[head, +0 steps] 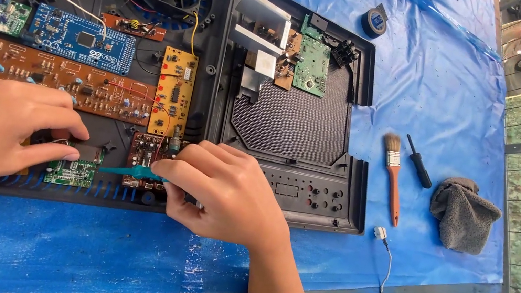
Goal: A person is repairing the internal components of an electronic device, using a screwdriver to adjust parts on circuit boards.
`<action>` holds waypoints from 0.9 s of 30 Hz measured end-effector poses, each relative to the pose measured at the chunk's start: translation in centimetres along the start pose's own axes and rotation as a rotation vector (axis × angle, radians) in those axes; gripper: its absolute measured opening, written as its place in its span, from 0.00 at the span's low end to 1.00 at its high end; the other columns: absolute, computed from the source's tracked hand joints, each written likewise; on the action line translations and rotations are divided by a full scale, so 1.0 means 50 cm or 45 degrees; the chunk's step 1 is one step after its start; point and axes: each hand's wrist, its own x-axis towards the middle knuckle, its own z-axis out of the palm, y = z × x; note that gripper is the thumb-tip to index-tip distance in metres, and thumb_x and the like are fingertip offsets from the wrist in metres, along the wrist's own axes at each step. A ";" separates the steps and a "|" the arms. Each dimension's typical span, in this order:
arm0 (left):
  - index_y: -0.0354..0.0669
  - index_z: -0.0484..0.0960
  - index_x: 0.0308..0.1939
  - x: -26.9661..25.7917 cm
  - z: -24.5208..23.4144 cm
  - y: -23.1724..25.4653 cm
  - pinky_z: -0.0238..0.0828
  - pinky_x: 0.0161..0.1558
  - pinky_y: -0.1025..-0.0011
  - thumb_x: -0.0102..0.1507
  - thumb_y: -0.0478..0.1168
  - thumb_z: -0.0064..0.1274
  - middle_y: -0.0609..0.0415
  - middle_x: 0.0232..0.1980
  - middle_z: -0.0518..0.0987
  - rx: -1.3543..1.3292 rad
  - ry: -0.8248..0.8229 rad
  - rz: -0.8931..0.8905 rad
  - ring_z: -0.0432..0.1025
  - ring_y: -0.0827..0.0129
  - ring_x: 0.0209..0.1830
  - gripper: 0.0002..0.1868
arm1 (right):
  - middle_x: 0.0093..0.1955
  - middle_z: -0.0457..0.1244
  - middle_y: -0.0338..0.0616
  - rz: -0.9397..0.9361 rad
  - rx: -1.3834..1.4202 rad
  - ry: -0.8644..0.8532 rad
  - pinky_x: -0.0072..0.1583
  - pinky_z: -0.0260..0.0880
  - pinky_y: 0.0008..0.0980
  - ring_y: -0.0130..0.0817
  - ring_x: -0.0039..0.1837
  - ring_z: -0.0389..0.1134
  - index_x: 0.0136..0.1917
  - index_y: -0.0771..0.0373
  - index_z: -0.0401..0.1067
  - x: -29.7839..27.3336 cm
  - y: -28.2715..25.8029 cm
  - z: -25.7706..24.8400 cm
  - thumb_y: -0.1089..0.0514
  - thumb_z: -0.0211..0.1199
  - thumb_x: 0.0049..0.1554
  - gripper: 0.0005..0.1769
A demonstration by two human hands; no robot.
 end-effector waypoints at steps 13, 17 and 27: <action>0.86 0.81 0.48 -0.039 -0.084 0.021 0.85 0.45 0.70 0.64 0.65 0.51 0.87 0.49 0.79 -0.141 -0.162 -0.015 0.83 0.80 0.41 0.10 | 0.42 0.63 0.41 -0.008 0.025 -0.014 0.41 0.64 0.34 0.36 0.38 0.62 0.55 0.60 0.70 0.007 0.001 -0.004 0.72 0.60 0.59 0.13; 0.87 0.82 0.49 -0.043 -0.093 0.023 0.85 0.44 0.72 0.65 0.64 0.50 0.86 0.49 0.79 -0.157 -0.157 0.002 0.82 0.82 0.42 0.10 | 0.42 0.64 0.42 0.004 0.018 0.001 0.41 0.66 0.34 0.38 0.39 0.64 0.54 0.61 0.71 0.007 0.003 -0.007 0.72 0.59 0.56 0.14; 0.84 0.83 0.50 -0.046 -0.094 0.022 0.84 0.46 0.72 0.65 0.62 0.51 0.86 0.48 0.79 -0.181 -0.141 0.015 0.81 0.83 0.45 0.11 | 0.41 0.63 0.42 -0.005 0.030 -0.009 0.40 0.65 0.33 0.36 0.39 0.64 0.55 0.60 0.70 0.005 0.010 0.001 0.71 0.59 0.58 0.13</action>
